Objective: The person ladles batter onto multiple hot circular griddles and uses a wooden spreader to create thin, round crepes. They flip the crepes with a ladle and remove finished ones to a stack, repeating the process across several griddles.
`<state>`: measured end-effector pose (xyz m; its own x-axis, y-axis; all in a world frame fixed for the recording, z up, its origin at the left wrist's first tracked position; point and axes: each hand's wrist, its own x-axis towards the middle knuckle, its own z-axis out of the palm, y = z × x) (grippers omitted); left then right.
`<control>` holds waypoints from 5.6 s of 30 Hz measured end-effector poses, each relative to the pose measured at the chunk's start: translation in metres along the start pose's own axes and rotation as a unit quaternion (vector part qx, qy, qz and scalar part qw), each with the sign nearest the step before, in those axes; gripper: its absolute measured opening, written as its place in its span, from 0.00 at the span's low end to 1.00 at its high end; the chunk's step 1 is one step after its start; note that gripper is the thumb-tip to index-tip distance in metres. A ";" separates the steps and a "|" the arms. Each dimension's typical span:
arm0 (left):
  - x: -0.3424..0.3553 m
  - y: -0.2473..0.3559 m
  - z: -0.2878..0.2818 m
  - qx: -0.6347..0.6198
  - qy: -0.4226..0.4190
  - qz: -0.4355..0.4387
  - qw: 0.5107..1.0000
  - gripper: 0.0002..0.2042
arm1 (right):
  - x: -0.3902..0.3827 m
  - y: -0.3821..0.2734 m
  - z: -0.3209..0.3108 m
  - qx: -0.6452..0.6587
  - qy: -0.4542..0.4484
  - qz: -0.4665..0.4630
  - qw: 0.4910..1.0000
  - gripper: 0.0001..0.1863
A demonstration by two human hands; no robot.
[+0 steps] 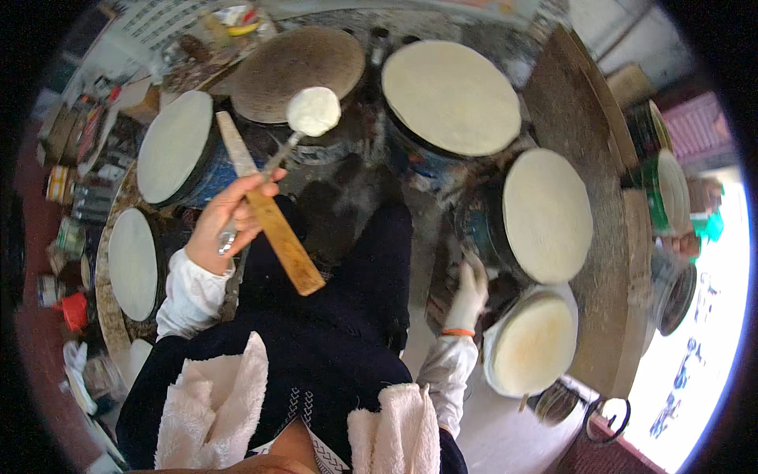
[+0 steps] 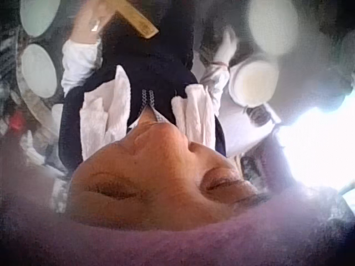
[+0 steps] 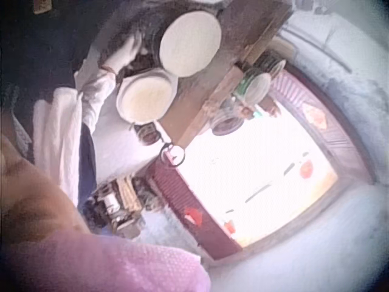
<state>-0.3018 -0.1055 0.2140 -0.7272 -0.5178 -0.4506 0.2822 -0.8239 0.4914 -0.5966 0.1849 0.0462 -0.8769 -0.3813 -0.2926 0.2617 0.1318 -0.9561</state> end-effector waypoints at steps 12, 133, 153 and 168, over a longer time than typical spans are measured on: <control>0.085 0.053 -0.001 0.281 0.082 0.159 0.943 0.13 | -0.044 -0.151 0.288 -0.207 -0.433 -0.297 0.826 0.36; -0.003 -0.084 -0.296 0.562 0.521 0.040 0.641 0.17 | 0.236 -0.105 0.570 -0.488 -0.407 -0.406 0.657 0.25; -0.007 -0.095 -0.291 0.560 0.522 0.097 0.636 0.16 | 0.179 -0.052 0.436 -0.382 -0.527 -0.246 0.719 0.25; -0.028 -0.108 -0.337 0.519 0.497 0.138 0.682 0.15 | -0.036 0.056 0.468 -0.077 -0.422 0.201 0.881 0.19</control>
<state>-0.1011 -0.0794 -0.0773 0.1929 -0.9454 -0.2627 -0.6475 -0.3238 0.6899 -0.3613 -0.2226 -0.0043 -0.0976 -0.8107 -0.5773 0.3678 0.5097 -0.7778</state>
